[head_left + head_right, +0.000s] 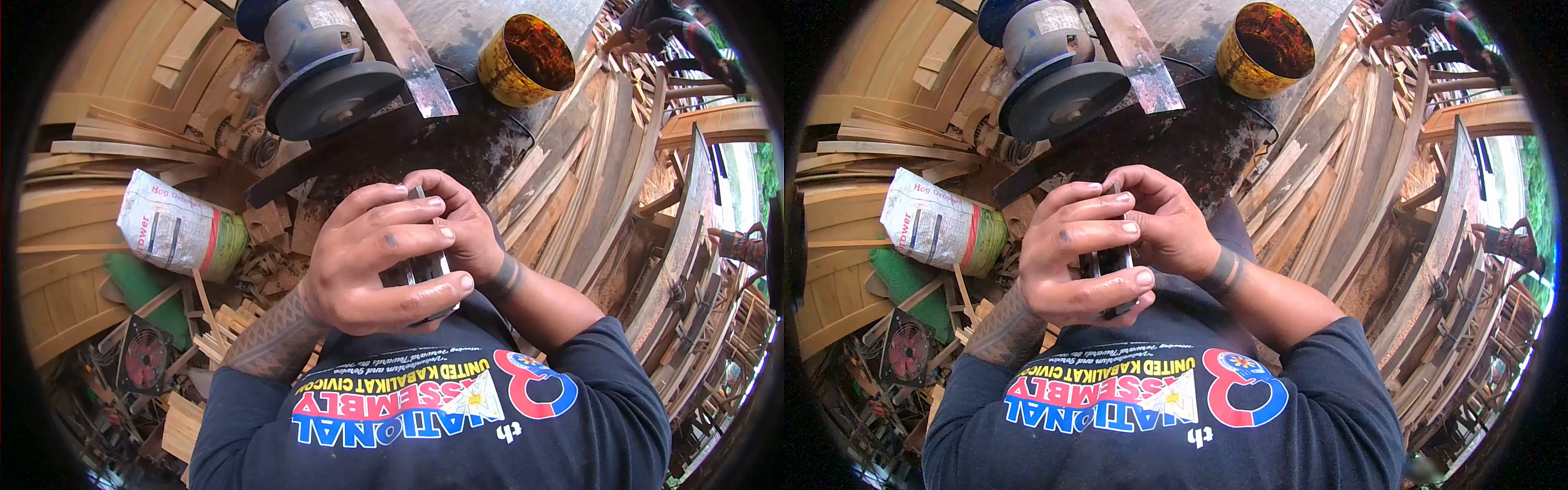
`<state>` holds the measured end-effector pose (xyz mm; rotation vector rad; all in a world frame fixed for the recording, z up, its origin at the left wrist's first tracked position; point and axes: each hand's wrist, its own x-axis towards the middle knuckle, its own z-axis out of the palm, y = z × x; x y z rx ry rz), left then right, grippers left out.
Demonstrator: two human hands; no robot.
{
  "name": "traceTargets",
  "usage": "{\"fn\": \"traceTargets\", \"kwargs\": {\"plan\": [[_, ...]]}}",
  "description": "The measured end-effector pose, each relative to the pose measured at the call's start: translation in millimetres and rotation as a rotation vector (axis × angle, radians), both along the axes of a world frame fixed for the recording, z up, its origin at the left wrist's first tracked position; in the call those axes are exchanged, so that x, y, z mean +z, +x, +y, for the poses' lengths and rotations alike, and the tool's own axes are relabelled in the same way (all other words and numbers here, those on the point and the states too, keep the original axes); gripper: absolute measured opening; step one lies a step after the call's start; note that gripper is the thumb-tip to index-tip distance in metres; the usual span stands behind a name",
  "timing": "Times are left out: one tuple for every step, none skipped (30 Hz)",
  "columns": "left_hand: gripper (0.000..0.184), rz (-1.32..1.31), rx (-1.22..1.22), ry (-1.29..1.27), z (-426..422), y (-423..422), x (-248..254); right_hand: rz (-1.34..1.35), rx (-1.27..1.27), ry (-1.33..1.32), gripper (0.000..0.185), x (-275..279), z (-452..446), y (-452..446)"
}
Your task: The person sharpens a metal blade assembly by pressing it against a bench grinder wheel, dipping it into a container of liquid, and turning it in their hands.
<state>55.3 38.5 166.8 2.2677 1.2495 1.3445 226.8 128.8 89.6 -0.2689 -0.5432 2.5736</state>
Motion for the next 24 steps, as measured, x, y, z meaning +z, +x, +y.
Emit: {"fn": "traceTargets", "kwargs": {"plan": [[0.043,0.000,0.007,0.004,-1,-1,0,-0.001,-0.001,0.005,0.040,0,0,0],[0.043,0.000,0.015,0.008,-2,-2,-1,-0.001,-0.007,0.010,0.040,0,0,-1],[0.044,-0.004,0.021,0.001,-2,-2,0,0.000,-0.012,0.015,0.041,0,0,-2],[0.044,-0.008,0.027,-0.005,-3,-2,1,0.000,-0.017,0.021,0.041,0,-1,-3],[0.045,-0.012,0.034,-0.012,-3,-3,2,0.007,-0.015,0.023,0.042,-1,-1,-4],[0.046,-0.009,0.039,-0.010,-4,-4,2,0.015,-0.014,0.025,0.043,-3,0,-4],[0.046,-0.006,0.043,-0.007,-4,-4,1,0.022,-0.013,0.027,0.043,-4,0,-5],[0.047,-0.003,0.049,-0.004,-5,-4,0,0.013,-0.001,0.029,0.044,-4,1,-4],[0.047,-0.007,0.048,-0.004,-5,-4,0,0.005,0.011,0.031,0.044,-4,2,-4],[0.047,-0.010,0.047,-0.005,-5,-5,0,-0.004,0.022,0.033,0.045,-4,3,-3],[0.047,-0.014,0.046,-0.005,-5,-5,0,0.001,0.010,0.032,0.045,-3,2,-5],[0.047,-0.015,0.044,-0.002,-4,-6,0,0.005,-0.002,0.031,0.045,-2,1,-7],[0.047,-0.017,0.042,0.001,-4,-6,-1,0.009,-0.015,0.031,0.046,-2,0,-8],[0.046,-0.018,0.040,0.004,-4,-7,-1,-0.004,-0.013,0.038,0.046,-2,1,-8],[0.047,-0.015,0.023,0.012,-3,-8,-2,-0.018,-0.011,0.046,0.046,-2,1,-8],[0.048,-0.012,0.007,0.019,-1,-10,-3,-0.031,-0.009,0.054,0.046,-1,2,-8],[0.049,-0.010,-0.010,0.027,0,-11,-5,-0.028,-0.012,0.063,0.046,-1,2,-8],[0.051,-0.022,-0.016,0.006,1,-12,-5,-0.024,-0.016,0.072,0.046,0,1,-9],[0.053,-0.035,-0.022,-0.014,1,-13,-5,-0.021,-0.020,0.081,0.045,1,0,-9],[0.056,-0.049,-0.029,-0.034,2,-14,-6,-0.028,-0.028,0.110,0.045,-1,0,-9],[0.063,-0.062,-0.041,-0.009,4,-14,-11,-0.035,-0.036,0.139,0.045,-3,-1,-9],[0.064,-0.053,-0.045,-0.023,2,-15,-11,-0.043,-0.044,0.168,0.045,-3,-1,-10],[0.065,-0.043,-0.049,-0.036,1,-17,-9,-0.071,-0.032,0.167,0.044,-1,-1,-9],[0.066,-0.033,-0.053,-0.049,0,-18,-7,-0.070,-0.030,0.169,0.043,-1,-2,-9]]}}
